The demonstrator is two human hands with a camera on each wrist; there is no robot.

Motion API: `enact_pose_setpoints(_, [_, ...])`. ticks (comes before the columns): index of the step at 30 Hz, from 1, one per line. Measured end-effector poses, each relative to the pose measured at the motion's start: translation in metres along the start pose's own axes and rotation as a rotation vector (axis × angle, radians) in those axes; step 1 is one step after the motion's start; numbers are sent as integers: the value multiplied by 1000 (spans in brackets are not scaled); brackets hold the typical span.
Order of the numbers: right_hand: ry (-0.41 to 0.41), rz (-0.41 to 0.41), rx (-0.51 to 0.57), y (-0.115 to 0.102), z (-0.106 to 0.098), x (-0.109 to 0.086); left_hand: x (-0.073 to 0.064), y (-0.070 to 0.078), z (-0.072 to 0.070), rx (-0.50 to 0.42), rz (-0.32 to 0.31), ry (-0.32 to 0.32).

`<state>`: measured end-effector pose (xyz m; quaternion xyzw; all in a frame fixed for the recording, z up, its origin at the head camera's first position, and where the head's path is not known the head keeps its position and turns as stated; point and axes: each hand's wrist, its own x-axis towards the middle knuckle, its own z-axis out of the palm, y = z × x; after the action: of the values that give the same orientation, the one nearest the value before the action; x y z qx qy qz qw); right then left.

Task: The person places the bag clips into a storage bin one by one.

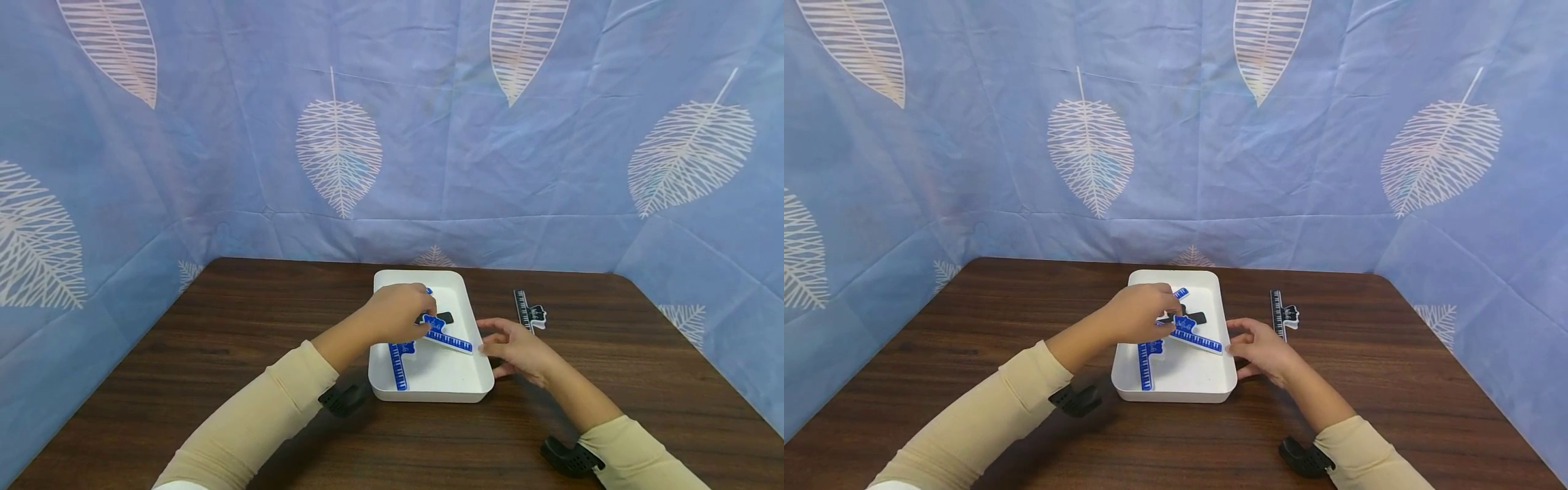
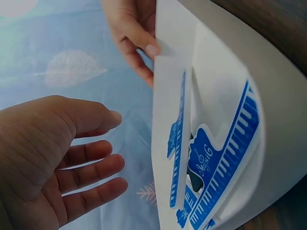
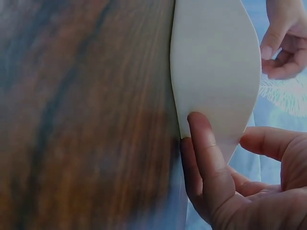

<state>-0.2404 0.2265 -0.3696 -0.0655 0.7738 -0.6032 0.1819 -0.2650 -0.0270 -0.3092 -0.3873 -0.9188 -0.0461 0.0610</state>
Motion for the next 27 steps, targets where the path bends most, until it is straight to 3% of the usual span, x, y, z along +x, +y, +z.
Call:
enact_pose_setpoints(7, [7,10,-2,0,0,-3,-20,-2,2,-52,-76,48])
enact_pose_setpoints(15, [-14,-18,-58,-2,-3,-9,-40,-9,7,-43,-99,115])
enact_pose_setpoints(21, [-7,-46,-154,-7,-6,-15,-52,-15,8,-62,-136,161])
enact_pose_setpoints(27, [9,-80,-266,-13,-7,-22,-64,-22,6,-44,-144,250])
